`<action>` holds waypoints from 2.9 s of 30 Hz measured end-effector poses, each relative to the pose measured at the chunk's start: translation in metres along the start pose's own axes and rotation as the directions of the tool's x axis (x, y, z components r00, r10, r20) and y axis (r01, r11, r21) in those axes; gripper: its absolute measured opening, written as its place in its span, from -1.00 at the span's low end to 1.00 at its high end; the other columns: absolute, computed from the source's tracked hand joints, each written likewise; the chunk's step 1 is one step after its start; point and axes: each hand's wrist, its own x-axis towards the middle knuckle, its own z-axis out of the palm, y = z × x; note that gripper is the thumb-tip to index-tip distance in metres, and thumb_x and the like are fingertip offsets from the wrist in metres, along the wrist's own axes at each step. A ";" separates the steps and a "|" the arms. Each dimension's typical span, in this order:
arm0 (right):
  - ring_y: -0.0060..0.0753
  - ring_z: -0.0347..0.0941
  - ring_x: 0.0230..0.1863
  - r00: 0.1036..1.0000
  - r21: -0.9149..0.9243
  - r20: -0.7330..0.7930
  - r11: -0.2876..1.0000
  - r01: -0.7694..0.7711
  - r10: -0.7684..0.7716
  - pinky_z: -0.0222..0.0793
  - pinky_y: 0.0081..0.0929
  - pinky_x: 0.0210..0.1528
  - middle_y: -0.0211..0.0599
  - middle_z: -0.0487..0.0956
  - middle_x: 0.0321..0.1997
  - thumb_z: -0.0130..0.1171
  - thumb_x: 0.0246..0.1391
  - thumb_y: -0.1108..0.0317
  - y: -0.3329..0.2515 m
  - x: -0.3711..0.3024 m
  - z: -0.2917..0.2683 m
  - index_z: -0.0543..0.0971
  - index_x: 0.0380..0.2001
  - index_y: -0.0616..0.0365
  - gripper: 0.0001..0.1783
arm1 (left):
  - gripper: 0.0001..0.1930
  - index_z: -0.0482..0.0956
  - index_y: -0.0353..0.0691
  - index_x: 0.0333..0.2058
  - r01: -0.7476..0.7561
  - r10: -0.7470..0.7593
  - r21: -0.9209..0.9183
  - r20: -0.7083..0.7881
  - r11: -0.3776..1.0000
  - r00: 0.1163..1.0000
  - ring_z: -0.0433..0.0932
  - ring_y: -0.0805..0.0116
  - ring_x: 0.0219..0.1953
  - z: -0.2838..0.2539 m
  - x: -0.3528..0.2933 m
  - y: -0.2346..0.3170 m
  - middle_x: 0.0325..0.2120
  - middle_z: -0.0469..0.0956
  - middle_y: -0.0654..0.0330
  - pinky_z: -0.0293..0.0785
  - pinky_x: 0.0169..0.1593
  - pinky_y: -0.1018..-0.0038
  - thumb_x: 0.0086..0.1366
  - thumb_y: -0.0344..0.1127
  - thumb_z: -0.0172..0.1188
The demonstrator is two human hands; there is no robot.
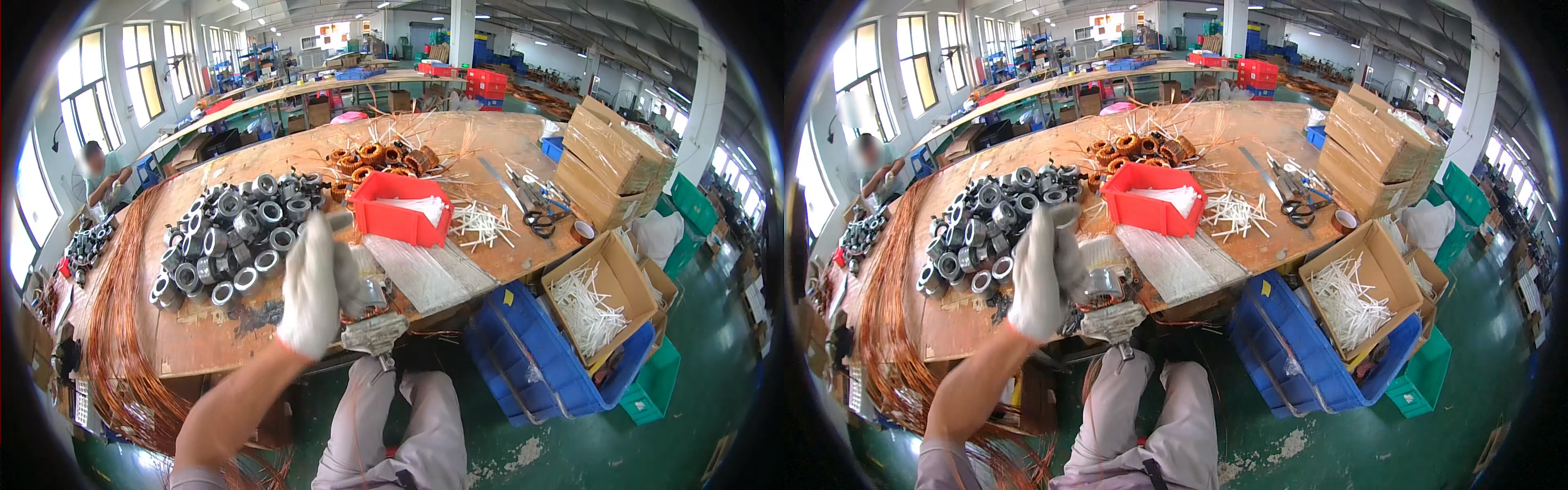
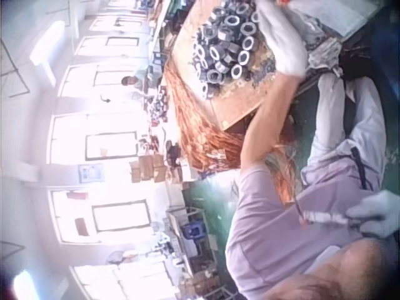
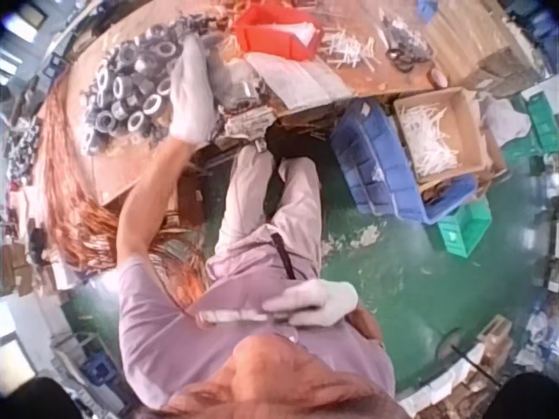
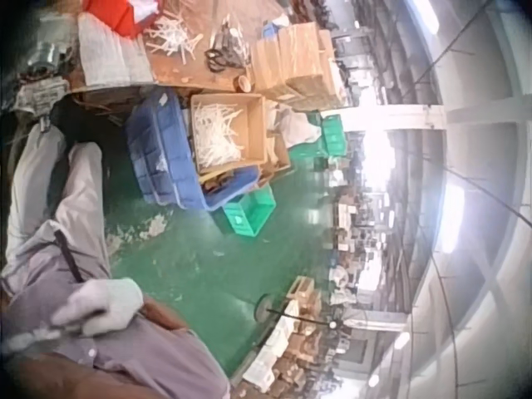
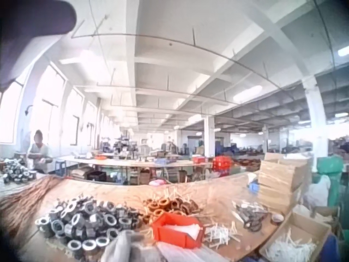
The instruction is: The person clamps a metal core into a bench vise, threads copper wire through the core, and winds the wire around it using a hand tool.
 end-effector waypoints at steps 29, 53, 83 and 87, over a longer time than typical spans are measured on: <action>-0.66 0.40 -0.53 0.936 0.084 -0.342 0.995 -0.059 0.085 0.31 -0.67 -0.44 -0.40 0.53 -0.37 0.08 0.41 0.37 0.078 0.014 -0.034 0.32 0.44 0.19 -0.42 | -0.28 0.54 -0.23 0.03 0.182 -0.198 0.119 0.137 0.976 0.971 0.09 0.59 -0.66 0.004 0.054 -0.002 -0.65 0.11 0.47 0.04 -0.59 0.51 0.54 0.38 -0.25; -0.62 0.37 -0.69 0.830 0.280 -0.422 0.923 -0.263 0.365 0.29 -0.56 -0.65 -0.48 0.50 -0.46 0.03 0.47 0.35 0.073 -0.015 -0.035 0.30 0.44 0.16 -0.46 | -0.34 0.57 -0.36 0.03 -0.143 -0.102 0.548 0.391 0.824 0.915 0.30 0.57 -0.60 0.034 0.045 -0.012 -0.61 0.31 0.44 0.21 -0.50 0.52 0.55 0.23 -0.12; -0.63 0.23 -0.69 0.746 0.804 -0.569 0.425 0.416 0.346 0.04 -0.60 -0.77 -0.42 0.43 -0.44 0.06 0.48 0.14 0.075 0.185 -0.089 0.26 0.40 -0.04 -0.47 | -0.48 0.39 -0.09 -0.50 0.310 -0.302 0.202 -0.073 0.929 0.951 0.05 0.60 -0.71 -0.008 0.125 -0.061 -0.71 0.14 0.46 -0.08 -0.64 0.52 0.49 0.20 0.08; -0.49 0.25 -0.68 0.892 0.857 -0.452 0.265 0.441 -0.022 0.18 -0.51 -0.69 -0.41 0.45 -0.41 0.03 0.48 0.23 0.248 0.107 -0.054 0.28 0.33 -0.01 -0.55 | -0.55 0.50 -0.14 -0.33 0.234 -0.143 0.447 -0.228 0.863 0.963 0.15 0.62 -0.68 -0.043 0.119 -0.083 -0.63 0.24 0.45 0.05 -0.61 0.58 0.48 0.17 0.14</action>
